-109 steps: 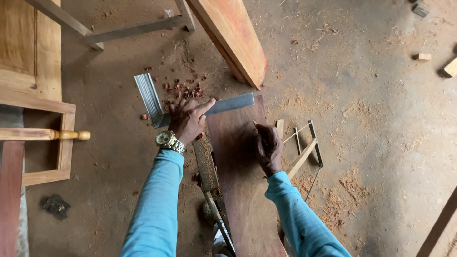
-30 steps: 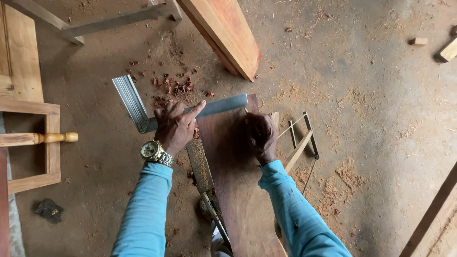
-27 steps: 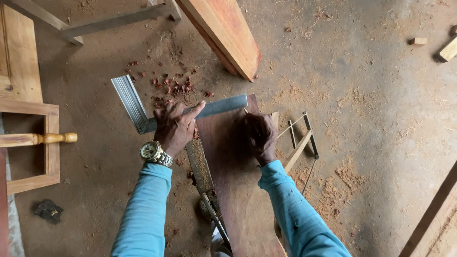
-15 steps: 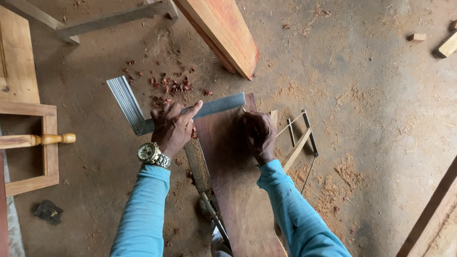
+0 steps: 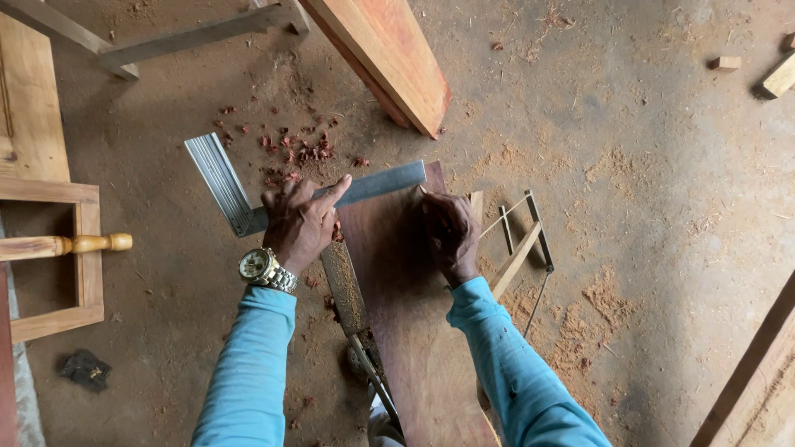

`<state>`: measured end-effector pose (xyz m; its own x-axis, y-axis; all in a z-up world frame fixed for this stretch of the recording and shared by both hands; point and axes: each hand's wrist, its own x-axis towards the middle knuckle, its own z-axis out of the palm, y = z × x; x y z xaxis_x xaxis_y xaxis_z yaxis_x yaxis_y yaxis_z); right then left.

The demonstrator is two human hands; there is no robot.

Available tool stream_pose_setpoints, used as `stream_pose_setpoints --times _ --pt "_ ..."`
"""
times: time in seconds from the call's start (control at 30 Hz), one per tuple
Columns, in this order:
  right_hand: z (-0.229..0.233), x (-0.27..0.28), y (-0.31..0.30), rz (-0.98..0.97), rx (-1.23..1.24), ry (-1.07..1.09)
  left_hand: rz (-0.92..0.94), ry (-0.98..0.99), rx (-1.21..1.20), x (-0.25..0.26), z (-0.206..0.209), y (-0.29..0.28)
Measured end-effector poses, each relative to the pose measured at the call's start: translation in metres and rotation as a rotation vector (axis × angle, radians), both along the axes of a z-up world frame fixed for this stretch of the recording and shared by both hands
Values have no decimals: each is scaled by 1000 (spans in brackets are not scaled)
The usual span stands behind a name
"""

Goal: Marking a wooden plank with a pencil using a try square for measurement.

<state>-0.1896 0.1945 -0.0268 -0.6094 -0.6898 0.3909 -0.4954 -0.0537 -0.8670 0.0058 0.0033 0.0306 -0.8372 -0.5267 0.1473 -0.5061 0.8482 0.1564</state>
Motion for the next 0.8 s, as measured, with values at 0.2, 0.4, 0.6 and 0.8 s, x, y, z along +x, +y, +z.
stream_pose_setpoints --times 0.2,0.4,0.6,0.8 --pt "-4 -1 0 7 -11 -11 2 -23 -2 0 -2 -1" --pt "0 0 -1 -13 11 5 -3 -18 -1 0 -6 -3" --pt "-4 0 -2 -27 26 11 14 -11 34 0 -4 -2" --pt "-4 0 -3 -31 16 51 12 -16 -1 -1 -2 -1"
